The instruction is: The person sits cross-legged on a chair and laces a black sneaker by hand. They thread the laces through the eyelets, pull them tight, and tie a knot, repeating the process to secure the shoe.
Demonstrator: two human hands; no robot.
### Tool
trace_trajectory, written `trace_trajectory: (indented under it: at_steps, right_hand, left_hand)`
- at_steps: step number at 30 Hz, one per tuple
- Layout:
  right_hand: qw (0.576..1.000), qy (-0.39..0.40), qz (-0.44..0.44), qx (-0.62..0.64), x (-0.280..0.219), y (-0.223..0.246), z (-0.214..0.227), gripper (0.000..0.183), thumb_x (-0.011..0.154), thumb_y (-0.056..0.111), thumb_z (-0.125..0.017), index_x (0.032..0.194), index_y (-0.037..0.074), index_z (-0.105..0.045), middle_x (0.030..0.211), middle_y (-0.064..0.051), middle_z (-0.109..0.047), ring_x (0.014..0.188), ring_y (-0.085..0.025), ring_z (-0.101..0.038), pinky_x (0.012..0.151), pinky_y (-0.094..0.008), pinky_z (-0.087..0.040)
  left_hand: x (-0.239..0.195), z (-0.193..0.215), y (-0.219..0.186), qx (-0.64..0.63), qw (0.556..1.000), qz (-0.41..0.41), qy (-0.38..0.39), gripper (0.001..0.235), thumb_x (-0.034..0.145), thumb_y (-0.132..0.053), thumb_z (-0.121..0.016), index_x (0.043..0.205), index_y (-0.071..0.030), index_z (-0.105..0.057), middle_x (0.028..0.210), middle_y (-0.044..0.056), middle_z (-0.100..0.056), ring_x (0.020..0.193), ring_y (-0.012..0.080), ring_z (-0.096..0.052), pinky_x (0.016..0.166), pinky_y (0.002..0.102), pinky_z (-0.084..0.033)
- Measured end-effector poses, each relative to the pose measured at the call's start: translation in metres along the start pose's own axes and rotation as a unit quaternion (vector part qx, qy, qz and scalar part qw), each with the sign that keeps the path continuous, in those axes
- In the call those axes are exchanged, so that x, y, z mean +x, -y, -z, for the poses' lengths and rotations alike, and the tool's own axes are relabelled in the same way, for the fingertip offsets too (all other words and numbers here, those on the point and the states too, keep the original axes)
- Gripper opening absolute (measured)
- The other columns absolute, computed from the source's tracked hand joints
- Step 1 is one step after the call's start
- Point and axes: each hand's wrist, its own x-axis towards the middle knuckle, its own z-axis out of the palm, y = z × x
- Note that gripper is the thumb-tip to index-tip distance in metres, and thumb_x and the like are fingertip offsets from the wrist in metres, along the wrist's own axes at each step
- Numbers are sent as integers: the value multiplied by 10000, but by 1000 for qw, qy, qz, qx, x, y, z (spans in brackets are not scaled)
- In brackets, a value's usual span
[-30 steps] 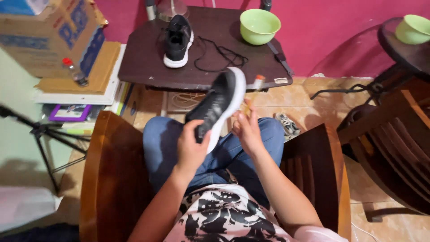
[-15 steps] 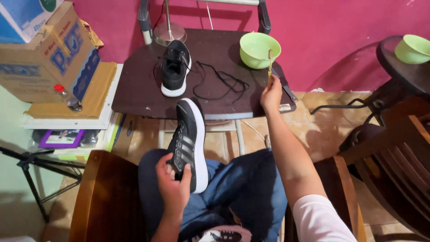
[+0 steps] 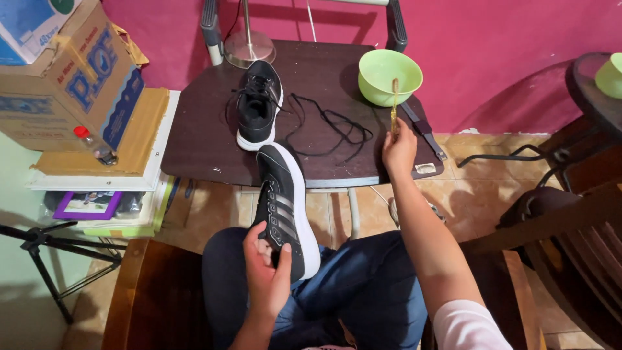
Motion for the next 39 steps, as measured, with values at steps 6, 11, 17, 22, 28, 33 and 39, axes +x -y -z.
trace_trajectory:
  at_steps: [6,11,17,22,28,33,39]
  right_hand:
    - [993,-95,41,-61,-8,74,32,416,935,249,-635,1328,121,-589,1232,-153,-545,1149,-385,-497,901,-541,-392]
    - [962,127,224,90,-8,133,12,170,929,137,-630,1072,105,-716,1048,-88,-721,1036,-315,-622,921,-474,-406]
    - [900,384,204,-16,-18,152,-28,189,914,224,-622,1061,146,-712,1041,-119,-661,1018,-368,-589,880,-474,-475]
    - [931,312,168,89,-21,160,-4,132,931,88,-521,929,109,-651,970,-80,-743,923,-361,-660,873,-480,-462]
    - [892,134,-72,425,-4,173,54,61,1077,139,-513,1137,132,-521,753,-30,-621,657,-140,-600,618,-277,-516]
    - [805,-1,-67,589,-3,144,112,223,1124,42,-406,1308,141,-482,817,-124,-607,445,-200,-559,475,-269,-494]
    - [774,-15,-26,633,-52,151,228,342,1074,-52,-448,1326,88,-632,1184,-176,-714,875,-338,-725,819,-447,-662]
  left_hand:
    - [3,5,12,-36,999,19,24,654,839,50,-609,1450,-111,-439,1221,165,-667,1109,204,-675,1011,293,-503]
    - [11,-2,18,4,998,-18,55,647,848,-10,-622,1463,-79,-431,1199,177,-639,1100,225,-674,1036,308,-507]
    - [10,-5,31,170,967,-158,106,577,894,-85,-624,1449,-89,-469,1306,131,-576,1081,263,-646,979,358,-536]
    - [4,-8,44,230,942,-218,114,557,900,-81,-613,1444,-93,-492,1298,150,-579,1041,314,-639,960,394,-506]
    - [10,-29,34,315,887,-330,69,520,1012,-151,-543,1504,-34,-423,1412,211,-551,1285,399,-563,1074,449,-475]
    - [39,-59,38,380,821,-426,1,634,926,-120,-572,1541,-36,-440,1170,260,-602,979,420,-667,753,440,-595]
    - [48,-92,-12,427,819,-373,85,708,917,-86,-588,1574,-31,-331,1231,179,-562,1032,399,-610,828,466,-526]
